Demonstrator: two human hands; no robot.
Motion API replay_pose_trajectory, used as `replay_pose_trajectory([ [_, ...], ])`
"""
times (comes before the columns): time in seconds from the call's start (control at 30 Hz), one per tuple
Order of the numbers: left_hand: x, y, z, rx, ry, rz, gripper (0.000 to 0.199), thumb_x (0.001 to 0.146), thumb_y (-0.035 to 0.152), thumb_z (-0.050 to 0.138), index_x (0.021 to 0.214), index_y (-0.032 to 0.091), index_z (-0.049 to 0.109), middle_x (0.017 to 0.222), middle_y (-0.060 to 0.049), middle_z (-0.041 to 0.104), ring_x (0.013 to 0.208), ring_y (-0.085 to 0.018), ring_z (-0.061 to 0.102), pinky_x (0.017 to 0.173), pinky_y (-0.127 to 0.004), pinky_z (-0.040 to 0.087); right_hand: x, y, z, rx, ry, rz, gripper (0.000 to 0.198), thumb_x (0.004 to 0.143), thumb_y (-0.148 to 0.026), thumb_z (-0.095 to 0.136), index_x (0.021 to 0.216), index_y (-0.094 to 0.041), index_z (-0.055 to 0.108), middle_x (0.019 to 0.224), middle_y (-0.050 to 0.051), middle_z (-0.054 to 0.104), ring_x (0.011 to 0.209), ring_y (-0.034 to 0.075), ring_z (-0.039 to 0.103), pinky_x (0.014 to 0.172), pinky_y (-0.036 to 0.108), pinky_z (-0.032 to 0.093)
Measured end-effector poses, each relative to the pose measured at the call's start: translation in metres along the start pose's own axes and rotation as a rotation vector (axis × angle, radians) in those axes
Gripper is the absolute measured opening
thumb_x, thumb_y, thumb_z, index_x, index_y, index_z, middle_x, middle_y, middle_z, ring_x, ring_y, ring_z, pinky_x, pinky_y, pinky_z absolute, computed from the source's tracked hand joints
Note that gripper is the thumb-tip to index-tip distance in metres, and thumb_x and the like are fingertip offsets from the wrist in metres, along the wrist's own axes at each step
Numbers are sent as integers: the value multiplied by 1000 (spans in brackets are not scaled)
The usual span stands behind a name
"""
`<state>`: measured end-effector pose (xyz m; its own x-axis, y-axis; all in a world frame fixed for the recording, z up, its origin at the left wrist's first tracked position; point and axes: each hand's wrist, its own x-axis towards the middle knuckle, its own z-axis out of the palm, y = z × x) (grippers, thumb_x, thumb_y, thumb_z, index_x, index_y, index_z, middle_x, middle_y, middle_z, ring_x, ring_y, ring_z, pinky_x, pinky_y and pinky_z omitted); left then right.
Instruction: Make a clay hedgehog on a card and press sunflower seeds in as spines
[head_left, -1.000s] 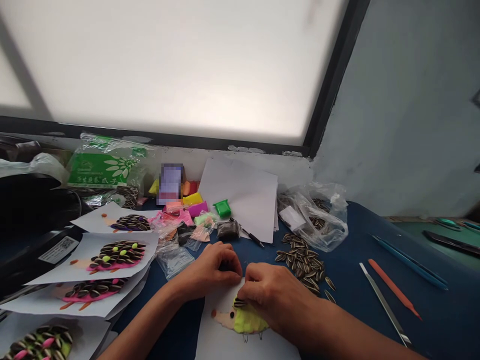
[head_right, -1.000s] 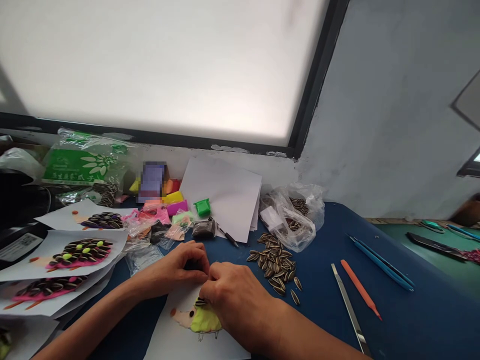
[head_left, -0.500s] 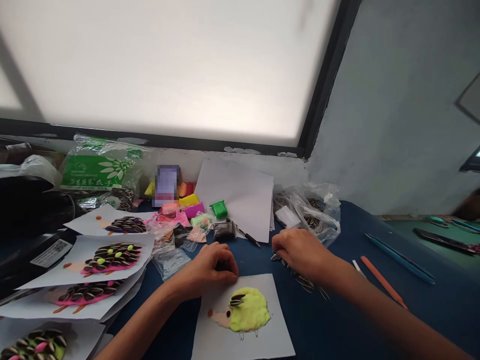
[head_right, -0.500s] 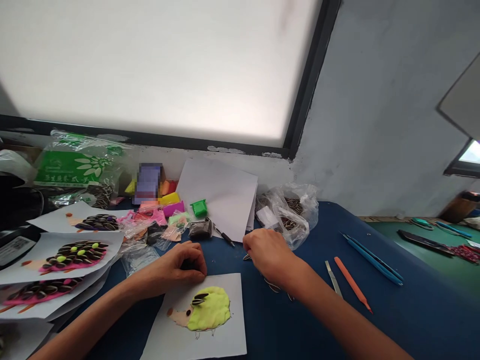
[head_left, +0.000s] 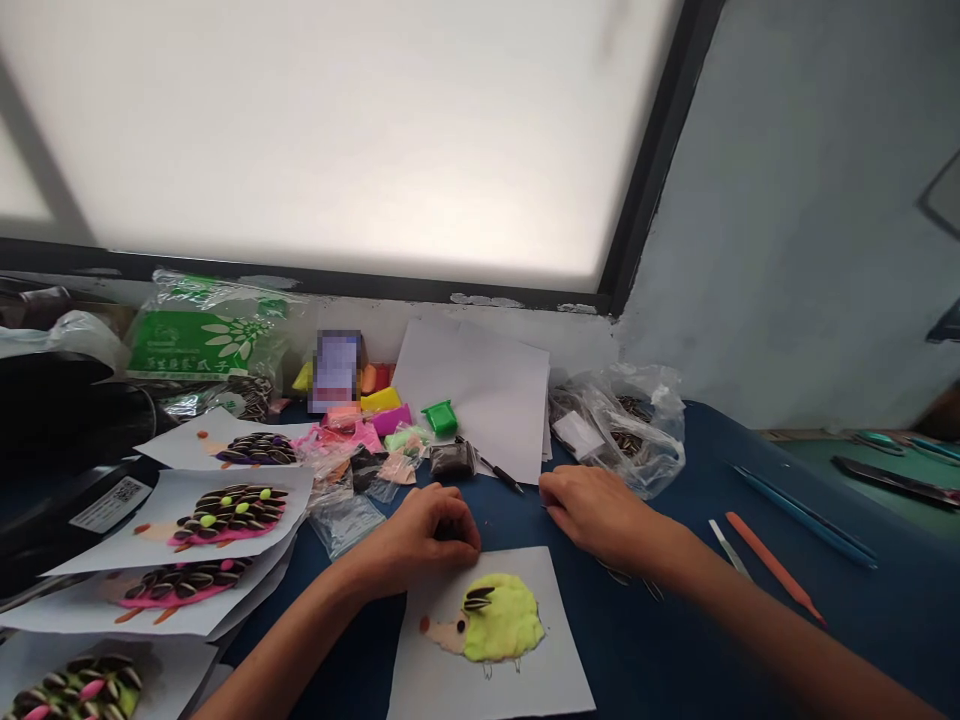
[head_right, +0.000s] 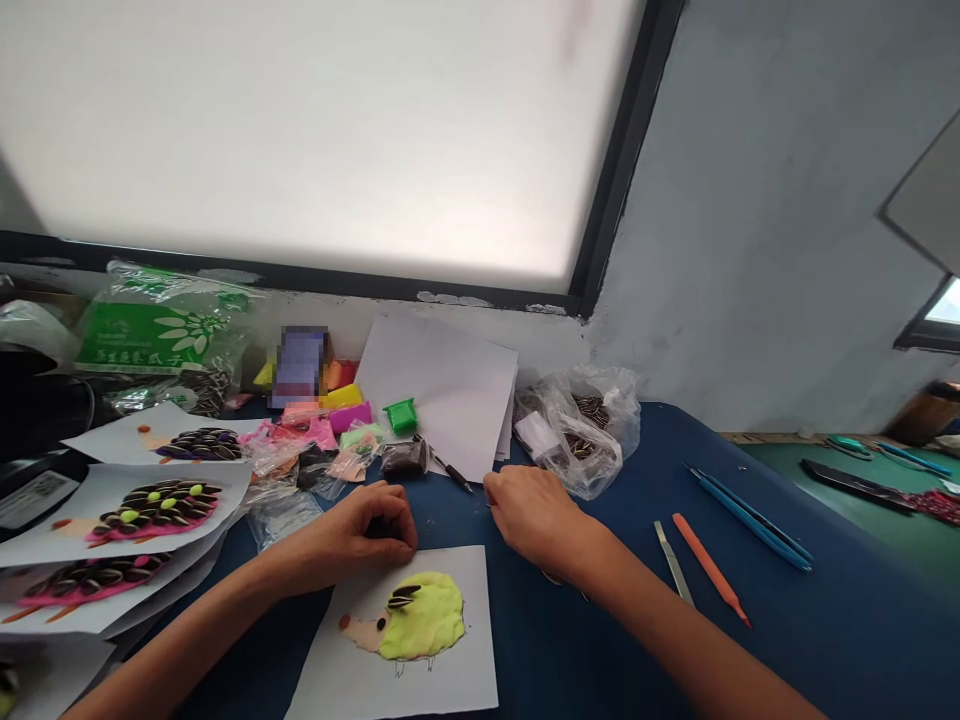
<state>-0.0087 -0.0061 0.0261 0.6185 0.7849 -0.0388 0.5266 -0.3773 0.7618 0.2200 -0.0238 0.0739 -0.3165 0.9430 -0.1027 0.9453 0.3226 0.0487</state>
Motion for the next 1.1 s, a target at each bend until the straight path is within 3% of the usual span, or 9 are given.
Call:
replay_pose_trajectory([
  [0.13, 0, 0, 0, 8, 7, 6, 16, 77, 33, 63, 77, 20, 72, 88, -2, 60, 89, -18, 53, 73, -26, 42, -1, 4, -5, 102, 92, 4, 19, 87, -11, 49, 95, -17, 66, 85, 7, 70, 75, 19, 61, 60, 26, 33],
  [0.3, 0, -2, 1, 13, 15, 10, 13, 76, 31, 63, 76, 21, 71, 86, -1, 60, 90, -19, 52, 75, -26, 41, -7, -4, -9, 419, 78, -122, 24, 87, -13, 47, 86, -17, 71, 69, 3, 67, 64, 14, 57, 59, 24, 37],
  [0.47, 0, -2, 1, -6, 19, 20, 11, 76, 29, 64, 76, 20, 71, 84, -1, 59, 88, -17, 53, 73, -25, 41, -9, -11, -1, 676, 61, -214, 21, 85, -15, 56, 99, -16, 71, 84, 4, 71, 72, 13, 61, 66, 23, 44],
  [0.63, 0, -2, 1, 9, 21, 18, 11, 76, 29, 64, 76, 21, 72, 84, 0, 60, 89, -18, 52, 75, -26, 40, -8, -21, 4, 608, 106, -260, 14, 85, -12, 60, 87, -16, 73, 80, 3, 69, 71, 12, 60, 68, 23, 43],
  [0.77, 1, -4, 2, -2, 24, 22, 11, 76, 28, 64, 76, 21, 72, 84, 0, 60, 89, -18, 52, 75, -26, 39, -9, -27, 7, 540, 189, -288, 13, 87, -12, 59, 88, -16, 72, 85, 4, 66, 75, 13, 59, 69, 23, 43],
  [0.97, 1, -4, 3, -15, 28, 16, 13, 76, 31, 63, 76, 20, 71, 84, 0, 60, 89, -18, 52, 76, -26, 39, -12, -33, 16, 557, 185, -364, 26, 92, -12, 51, 99, -19, 74, 86, 5, 66, 78, 15, 61, 70, 23, 44],
  [1.1, 1, -3, 3, 4, 35, 8, 11, 76, 29, 63, 76, 20, 70, 83, 1, 59, 88, -17, 52, 77, -27, 38, -11, -36, 24, 686, 205, -380, 19, 86, -9, 59, 92, -17, 75, 82, 3, 69, 73, 13, 63, 69, 22, 45],
])
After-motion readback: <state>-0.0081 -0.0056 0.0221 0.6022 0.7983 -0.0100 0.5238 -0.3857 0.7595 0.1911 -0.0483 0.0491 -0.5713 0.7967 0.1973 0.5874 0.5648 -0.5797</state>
